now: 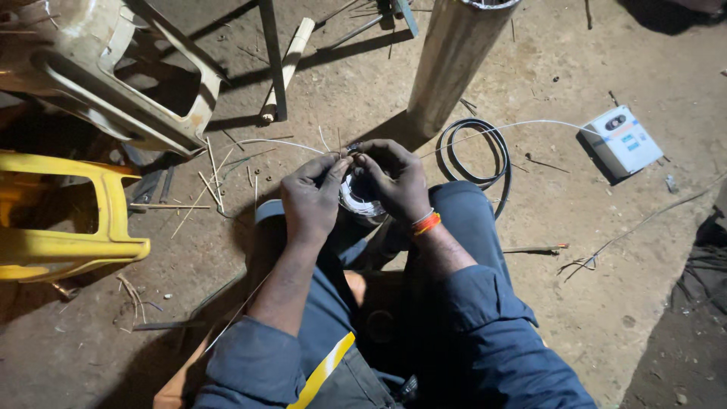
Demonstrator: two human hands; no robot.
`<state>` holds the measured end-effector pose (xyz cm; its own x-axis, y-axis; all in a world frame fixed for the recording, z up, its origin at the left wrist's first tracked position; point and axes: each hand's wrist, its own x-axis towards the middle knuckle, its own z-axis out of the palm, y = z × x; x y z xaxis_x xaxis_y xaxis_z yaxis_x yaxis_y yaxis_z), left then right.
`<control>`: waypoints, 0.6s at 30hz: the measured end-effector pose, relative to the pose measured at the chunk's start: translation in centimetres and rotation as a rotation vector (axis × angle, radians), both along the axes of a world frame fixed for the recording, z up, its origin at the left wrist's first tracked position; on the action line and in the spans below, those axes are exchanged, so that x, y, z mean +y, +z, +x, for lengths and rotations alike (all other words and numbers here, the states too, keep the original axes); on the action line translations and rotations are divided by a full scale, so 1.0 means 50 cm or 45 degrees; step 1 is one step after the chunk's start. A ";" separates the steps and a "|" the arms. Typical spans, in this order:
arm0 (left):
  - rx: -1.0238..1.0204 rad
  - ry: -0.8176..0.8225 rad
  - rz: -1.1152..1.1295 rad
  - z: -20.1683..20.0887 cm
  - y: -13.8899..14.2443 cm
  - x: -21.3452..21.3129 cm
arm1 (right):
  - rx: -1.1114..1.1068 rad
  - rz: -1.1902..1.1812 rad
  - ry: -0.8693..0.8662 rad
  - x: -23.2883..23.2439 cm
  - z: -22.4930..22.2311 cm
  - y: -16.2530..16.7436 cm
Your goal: The person sits cross-legged and winds a thin copper wire around a cylindrical metal frame. They use pliers to cut the wire and continue wrapping it around the frame repeatedly.
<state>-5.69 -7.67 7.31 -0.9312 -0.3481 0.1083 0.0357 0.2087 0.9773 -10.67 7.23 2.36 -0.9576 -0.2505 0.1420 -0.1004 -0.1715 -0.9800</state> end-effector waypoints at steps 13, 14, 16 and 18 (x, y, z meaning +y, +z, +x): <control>0.144 -0.084 -0.016 0.013 -0.035 0.025 | 0.003 -0.044 -0.006 0.016 -0.004 0.037; 0.109 -0.057 -0.012 0.016 -0.041 0.026 | 0.051 -0.026 0.010 0.015 -0.002 0.042; 0.072 -0.052 0.012 0.018 -0.052 0.027 | -0.076 -0.031 -0.028 0.013 -0.003 0.057; 0.074 -0.101 0.060 0.012 -0.058 0.024 | 0.029 0.136 -0.165 0.015 -0.003 0.084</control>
<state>-5.09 -6.46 4.40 -0.9485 -0.2799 0.1482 0.1071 0.1570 0.9818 -10.81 8.00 6.57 -0.9798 -0.1400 0.1430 -0.1371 -0.0510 -0.9892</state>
